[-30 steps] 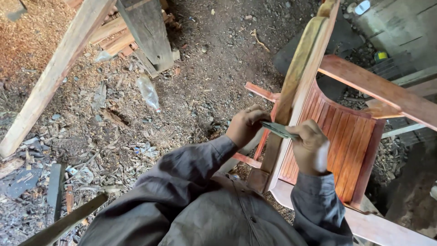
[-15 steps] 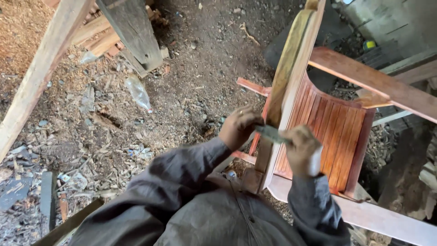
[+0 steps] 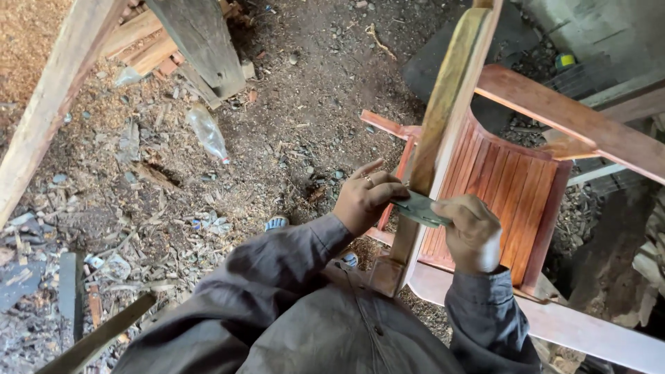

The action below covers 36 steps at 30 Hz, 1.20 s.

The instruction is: The person sands the surface of a wooden chair using a sanding block. They work on the seat slats, the curved backrest, and the armrests, moving the block back and forth to smooth the wood. A chicken is visible in the background.

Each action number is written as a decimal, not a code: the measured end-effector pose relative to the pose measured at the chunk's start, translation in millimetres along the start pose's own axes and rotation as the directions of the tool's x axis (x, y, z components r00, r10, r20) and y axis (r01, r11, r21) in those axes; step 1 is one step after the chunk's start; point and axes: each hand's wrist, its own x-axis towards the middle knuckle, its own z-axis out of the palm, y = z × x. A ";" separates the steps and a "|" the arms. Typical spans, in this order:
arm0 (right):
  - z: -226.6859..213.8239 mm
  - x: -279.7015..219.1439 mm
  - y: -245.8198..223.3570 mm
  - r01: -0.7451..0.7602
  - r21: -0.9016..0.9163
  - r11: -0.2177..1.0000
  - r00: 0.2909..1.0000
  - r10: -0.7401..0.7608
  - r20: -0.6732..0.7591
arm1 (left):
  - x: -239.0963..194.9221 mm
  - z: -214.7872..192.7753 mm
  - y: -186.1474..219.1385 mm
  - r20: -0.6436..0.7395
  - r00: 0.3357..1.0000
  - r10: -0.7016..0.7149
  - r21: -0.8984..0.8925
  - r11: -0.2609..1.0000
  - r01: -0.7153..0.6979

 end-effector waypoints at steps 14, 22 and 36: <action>-8.3 25.0 -25.8 -0.004 0.172 0.985 0.997 0.017 -0.079 | -3.8 6.7 -16.7 0.081 0.993 -0.090 -0.159 0.982 0.102; -27.0 15.5 -49.7 -0.016 -0.037 0.999 0.992 0.021 0.127 | 10.4 -26.9 20.7 0.148 0.983 0.106 -0.105 0.990 -0.091; 33.4 -54.2 -40.1 -0.192 0.076 0.978 0.962 0.203 -0.184 | -41.0 7.1 37.9 0.034 0.937 -0.347 -0.455 0.830 0.324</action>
